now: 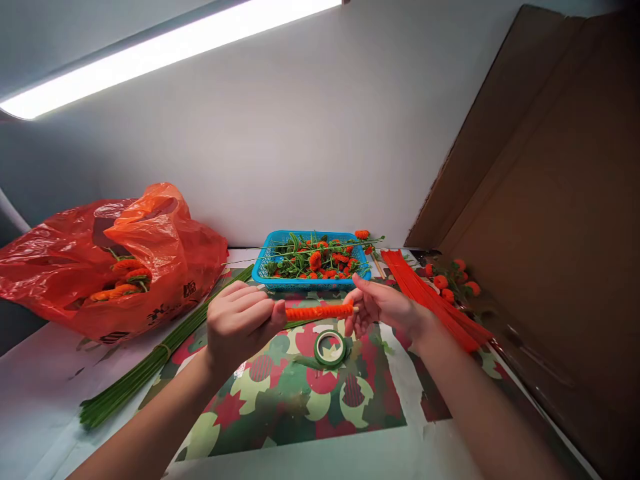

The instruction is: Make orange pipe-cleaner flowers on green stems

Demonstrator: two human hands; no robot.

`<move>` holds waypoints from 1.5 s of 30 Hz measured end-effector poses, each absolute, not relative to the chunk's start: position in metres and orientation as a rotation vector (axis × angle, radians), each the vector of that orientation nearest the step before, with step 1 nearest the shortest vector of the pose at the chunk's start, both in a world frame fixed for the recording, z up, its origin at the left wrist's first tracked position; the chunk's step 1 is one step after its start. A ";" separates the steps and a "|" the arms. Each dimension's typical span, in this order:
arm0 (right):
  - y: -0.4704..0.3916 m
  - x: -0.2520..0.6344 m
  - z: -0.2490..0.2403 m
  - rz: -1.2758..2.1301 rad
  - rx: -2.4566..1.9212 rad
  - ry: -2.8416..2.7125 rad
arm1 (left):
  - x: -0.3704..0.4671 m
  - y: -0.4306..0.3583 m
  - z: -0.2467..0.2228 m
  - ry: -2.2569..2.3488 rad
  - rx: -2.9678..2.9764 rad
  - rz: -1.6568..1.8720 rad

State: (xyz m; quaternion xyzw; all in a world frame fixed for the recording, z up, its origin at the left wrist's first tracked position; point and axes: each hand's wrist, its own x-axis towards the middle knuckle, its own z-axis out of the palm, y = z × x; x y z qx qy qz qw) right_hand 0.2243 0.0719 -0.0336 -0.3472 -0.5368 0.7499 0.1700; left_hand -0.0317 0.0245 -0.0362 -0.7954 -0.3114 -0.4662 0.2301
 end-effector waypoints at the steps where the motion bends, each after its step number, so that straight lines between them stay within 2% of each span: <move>1: 0.071 0.225 -0.033 2.165 -0.966 -1.517 | -0.033 0.024 -0.035 -0.815 -2.177 -1.246; 10: 0.077 0.225 -0.041 2.431 -0.908 -1.164 | -0.037 0.019 -0.028 -0.676 -2.148 -1.148; 19: 0.075 0.223 -0.043 2.282 -0.860 -1.218 | -0.041 0.025 -0.029 -0.685 -2.129 -1.118; 23: 0.067 0.218 -0.035 2.009 -0.877 -1.304 | -0.042 0.028 -0.033 -0.797 -2.129 -1.141; 26: 0.058 0.212 -0.029 1.697 -0.832 -1.388 | -0.038 0.027 -0.034 -1.000 -2.143 -1.289; 34: 0.039 0.203 -0.024 1.119 -0.761 -1.550 | -0.027 0.026 -0.028 -1.850 -2.345 -1.693; 40: 0.036 0.206 -0.020 0.686 -0.677 -1.816 | -0.034 0.038 -0.033 -2.353 -2.560 -1.643; 45: 0.036 0.208 -0.017 0.406 -0.588 -2.018 | -0.042 0.047 -0.041 -2.593 -2.748 -1.550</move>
